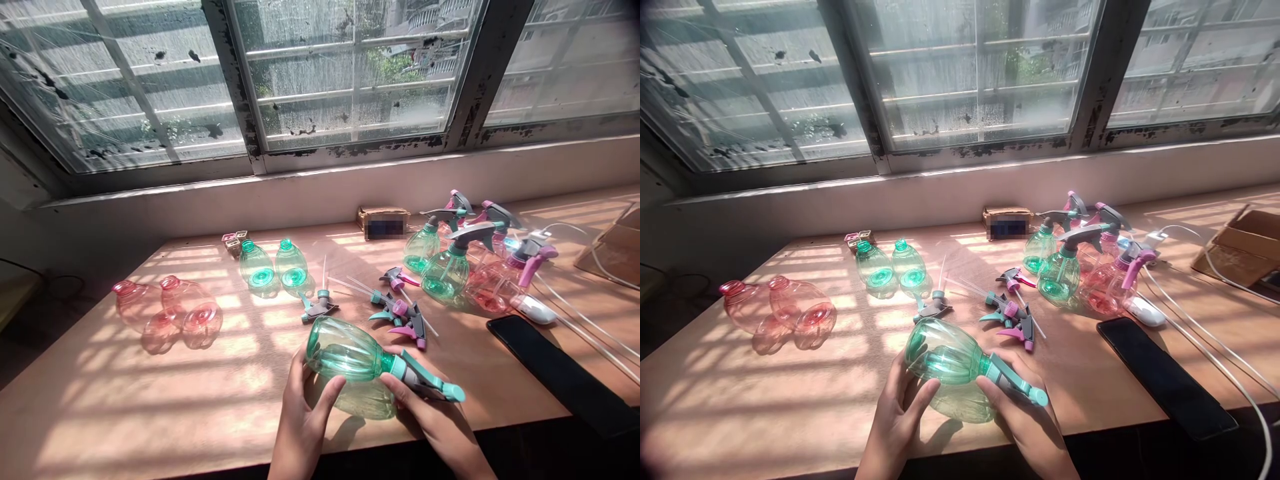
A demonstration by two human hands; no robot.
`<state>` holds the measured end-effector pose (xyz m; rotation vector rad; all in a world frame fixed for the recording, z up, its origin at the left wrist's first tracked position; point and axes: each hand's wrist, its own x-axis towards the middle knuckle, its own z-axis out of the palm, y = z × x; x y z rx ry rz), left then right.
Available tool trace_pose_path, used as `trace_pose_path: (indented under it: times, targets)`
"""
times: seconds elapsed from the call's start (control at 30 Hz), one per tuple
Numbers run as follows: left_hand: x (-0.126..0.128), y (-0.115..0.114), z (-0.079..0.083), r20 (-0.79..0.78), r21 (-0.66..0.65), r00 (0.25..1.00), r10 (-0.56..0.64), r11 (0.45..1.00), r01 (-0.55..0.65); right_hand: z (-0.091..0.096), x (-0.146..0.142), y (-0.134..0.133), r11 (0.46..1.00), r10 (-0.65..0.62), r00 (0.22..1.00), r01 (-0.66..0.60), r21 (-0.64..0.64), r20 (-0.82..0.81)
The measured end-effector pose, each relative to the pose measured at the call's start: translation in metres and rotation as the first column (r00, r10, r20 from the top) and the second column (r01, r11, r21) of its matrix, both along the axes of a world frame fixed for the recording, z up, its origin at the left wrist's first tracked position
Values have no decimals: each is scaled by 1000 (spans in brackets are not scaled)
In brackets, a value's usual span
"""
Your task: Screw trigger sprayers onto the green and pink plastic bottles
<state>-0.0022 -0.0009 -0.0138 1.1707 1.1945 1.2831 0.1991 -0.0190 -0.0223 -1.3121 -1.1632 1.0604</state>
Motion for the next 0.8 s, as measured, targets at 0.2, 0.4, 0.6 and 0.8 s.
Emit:
trace_pose_path:
  times: [0.2,0.4,0.6,0.8]
  targets:
    - [-1,0,1,-2,-2,1000,-14,1000,14,-1,3,-1,1000,17,999,-16,-12,33]
    - [-1,0,1,-18,-6,1000,-18,1000,18,1,1,0,1000,-11,1000,11,9,8]
    - [-2,0,-1,-16,-4,999,-29,1000,29,2,-2,-2,1000,-22,999,21,-10,-38]
    - [-2,0,0,-11,-13,1000,-23,1000,23,0,0,-1,1000,-13,1000,13,-11,-23]
